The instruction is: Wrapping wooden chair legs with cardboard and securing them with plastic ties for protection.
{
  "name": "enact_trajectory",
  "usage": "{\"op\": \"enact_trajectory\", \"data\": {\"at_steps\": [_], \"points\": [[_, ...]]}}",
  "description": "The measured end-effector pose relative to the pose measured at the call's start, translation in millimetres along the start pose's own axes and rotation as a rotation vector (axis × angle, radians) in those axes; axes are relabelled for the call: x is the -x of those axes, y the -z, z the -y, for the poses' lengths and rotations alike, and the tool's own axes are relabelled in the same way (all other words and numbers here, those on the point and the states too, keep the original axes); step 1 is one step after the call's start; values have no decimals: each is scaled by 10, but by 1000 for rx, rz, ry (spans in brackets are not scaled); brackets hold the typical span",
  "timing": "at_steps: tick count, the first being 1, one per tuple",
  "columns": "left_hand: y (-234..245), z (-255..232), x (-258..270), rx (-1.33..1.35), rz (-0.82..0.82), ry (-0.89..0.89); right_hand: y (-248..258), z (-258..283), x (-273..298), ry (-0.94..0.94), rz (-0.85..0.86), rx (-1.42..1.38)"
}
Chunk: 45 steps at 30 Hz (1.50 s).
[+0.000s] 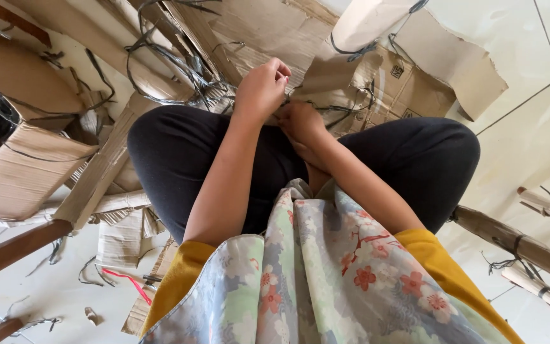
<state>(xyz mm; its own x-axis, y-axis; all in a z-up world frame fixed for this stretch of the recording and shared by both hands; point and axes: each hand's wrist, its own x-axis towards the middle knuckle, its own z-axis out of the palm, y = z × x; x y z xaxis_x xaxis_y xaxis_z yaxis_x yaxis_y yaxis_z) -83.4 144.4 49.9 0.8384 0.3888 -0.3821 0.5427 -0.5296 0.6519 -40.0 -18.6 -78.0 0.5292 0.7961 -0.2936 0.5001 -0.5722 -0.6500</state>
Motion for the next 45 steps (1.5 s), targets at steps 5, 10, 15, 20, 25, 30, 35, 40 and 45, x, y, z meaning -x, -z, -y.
{"op": "enact_trajectory", "data": {"at_steps": [5, 10, 15, 20, 25, 30, 35, 40, 45], "points": [[-171, 120, -102, 97, 87, -75, 768, 112, 123, -41, -61, -203], [-466, 317, -288, 178, 129, -304, 1424, 269, 369, -270, -142, -396], [-471, 251, -265, 164, 184, -306, 1579, 153, 426, -146, -206, -963], [-319, 19, -123, 311, 160, -325, 1705, 164, 520, -120, -232, -1222], [-266, -98, -67, 447, 189, -160, 1881, 102, 620, -85, -288, -1231], [-322, -56, -113, 549, 194, -209, 1991, 66, 707, -281, -300, -485], [-428, 83, -231, 593, 294, -273, 1688, -490, 600, -409, -102, 38], [-427, 74, -247, 685, 312, -311, 1849, -51, 624, -312, -57, -3], [-391, 29, -216, 664, 323, -419, 1753, 134, 554, -39, -142, -346]]}}
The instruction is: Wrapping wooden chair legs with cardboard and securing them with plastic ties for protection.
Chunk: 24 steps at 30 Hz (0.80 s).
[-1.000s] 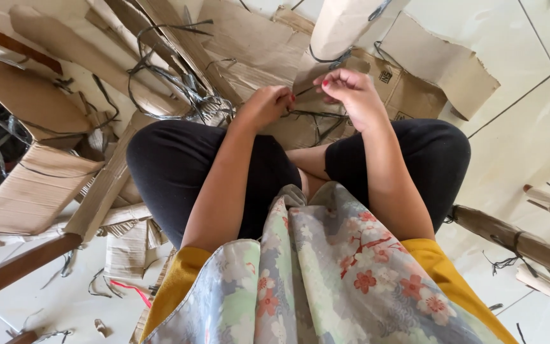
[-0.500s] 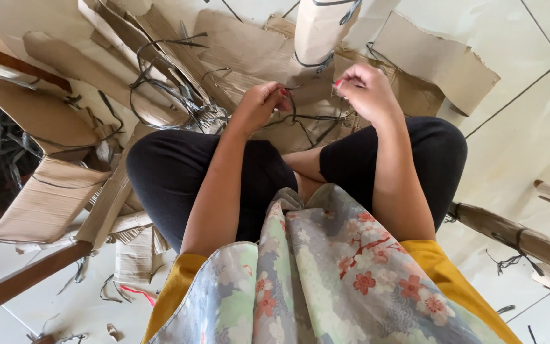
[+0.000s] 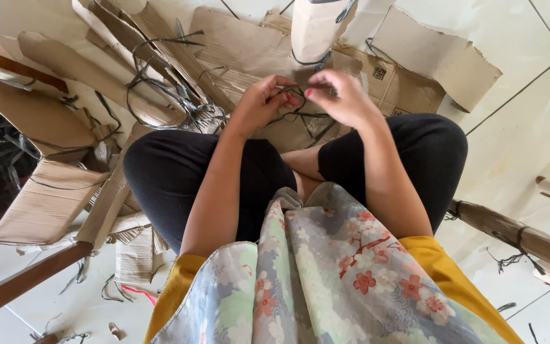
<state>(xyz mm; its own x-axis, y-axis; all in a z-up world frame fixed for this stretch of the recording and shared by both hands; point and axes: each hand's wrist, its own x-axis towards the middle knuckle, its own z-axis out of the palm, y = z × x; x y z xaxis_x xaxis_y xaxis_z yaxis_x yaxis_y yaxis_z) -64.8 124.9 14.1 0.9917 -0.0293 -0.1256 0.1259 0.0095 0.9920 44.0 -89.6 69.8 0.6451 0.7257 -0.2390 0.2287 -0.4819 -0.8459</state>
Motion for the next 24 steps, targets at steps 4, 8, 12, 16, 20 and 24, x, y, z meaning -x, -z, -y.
{"op": "enact_trajectory", "data": {"at_steps": [4, 8, 12, 16, 20, 24], "points": [[11, 1, 4, -1, -12, 18, -147, -58, -26, 36, 9, -52], [20, -46, 27, 41, -88, 42, -36, -58, -30, -7, -64, -85], [-16, -120, 15, 112, -157, 72, 37, -102, 0, 5, -99, -159], [-16, -86, 23, 67, -164, 37, -135, -232, -58, -31, -83, -292], [-22, -57, 22, 45, -188, 17, -127, -157, -52, 14, -36, -332], [-41, -98, 34, 63, -195, 13, -141, -167, -55, 38, -101, -293]]}}
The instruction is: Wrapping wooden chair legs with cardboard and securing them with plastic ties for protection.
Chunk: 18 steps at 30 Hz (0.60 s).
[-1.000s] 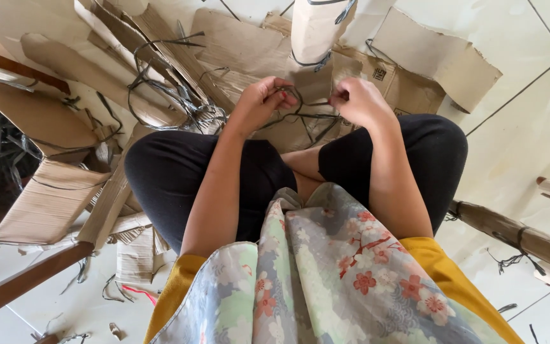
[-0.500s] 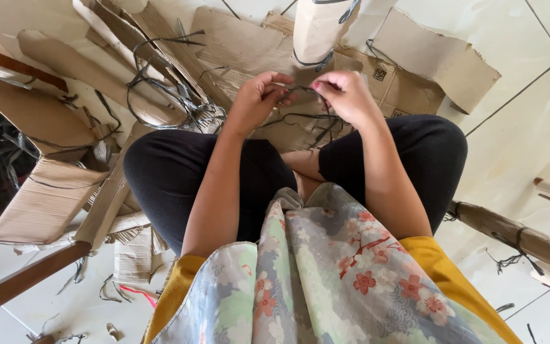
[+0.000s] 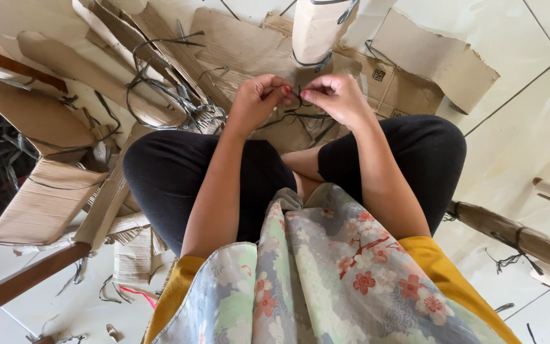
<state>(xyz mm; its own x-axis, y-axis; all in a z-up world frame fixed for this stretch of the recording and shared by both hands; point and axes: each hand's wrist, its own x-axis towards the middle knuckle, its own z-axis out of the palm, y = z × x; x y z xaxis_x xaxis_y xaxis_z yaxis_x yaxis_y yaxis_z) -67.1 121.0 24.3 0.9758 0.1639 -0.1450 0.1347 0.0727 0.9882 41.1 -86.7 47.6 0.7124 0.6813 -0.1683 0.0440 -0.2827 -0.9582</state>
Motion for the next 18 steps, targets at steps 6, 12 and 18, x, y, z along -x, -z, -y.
{"op": "enact_trajectory", "data": {"at_steps": [6, 12, 18], "points": [[-20, -4, -10, 7, -5, 16, -96, -31, -37, 104, -12, 24], [18, -12, 28, -273, 48, 173, -31, -72, -85, 210, -129, -107], [79, 316, -2, -999, 248, 643, 177, 188, -10, 292, -147, -469]]}}
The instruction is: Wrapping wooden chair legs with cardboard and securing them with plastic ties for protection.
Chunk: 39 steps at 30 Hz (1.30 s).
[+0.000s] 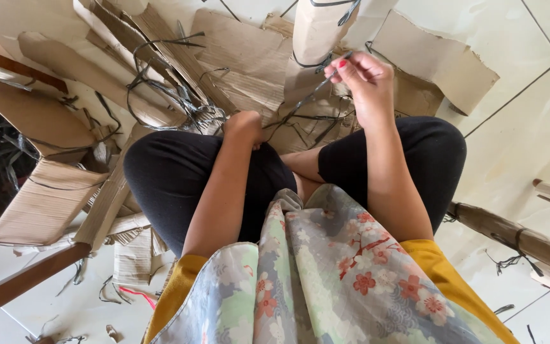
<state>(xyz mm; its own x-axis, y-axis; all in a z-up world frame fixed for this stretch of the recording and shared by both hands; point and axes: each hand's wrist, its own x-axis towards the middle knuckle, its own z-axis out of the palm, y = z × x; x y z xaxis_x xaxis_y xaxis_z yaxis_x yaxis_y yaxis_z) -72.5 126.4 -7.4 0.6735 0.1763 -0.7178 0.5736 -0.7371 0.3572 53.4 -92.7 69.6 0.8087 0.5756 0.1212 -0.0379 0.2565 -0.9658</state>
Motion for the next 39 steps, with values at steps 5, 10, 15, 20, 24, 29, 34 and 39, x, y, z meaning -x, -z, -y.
{"op": "enact_trajectory", "data": {"at_steps": [5, 10, 15, 20, 24, 29, 34, 39], "points": [[-321, 187, -324, -368, 80, 255, 31, 231, 16, 69, 21, -310], [-428, 235, -428, -385, 58, 308, 234, 242, 52, 146, 126, -601], [-232, 28, -52, -264, -270, 150, 272, 354, 144, 160, 57, -614], [117, -592, 764, 458, -791, -643, 150, 376, 209, 134, 34, -548], [231, -949, 1148, 618, -637, -862, 12, 351, 225, 70, -10, -481], [161, -1063, 1076, 615, -721, -803, -156, 414, 252, 20, -47, -306], [151, -856, 970, 739, -685, -713, -96, 271, 267, -81, -45, 181], [227, -672, 982, 1029, -787, -684, -255, 235, 252, -363, 323, 504]]}}
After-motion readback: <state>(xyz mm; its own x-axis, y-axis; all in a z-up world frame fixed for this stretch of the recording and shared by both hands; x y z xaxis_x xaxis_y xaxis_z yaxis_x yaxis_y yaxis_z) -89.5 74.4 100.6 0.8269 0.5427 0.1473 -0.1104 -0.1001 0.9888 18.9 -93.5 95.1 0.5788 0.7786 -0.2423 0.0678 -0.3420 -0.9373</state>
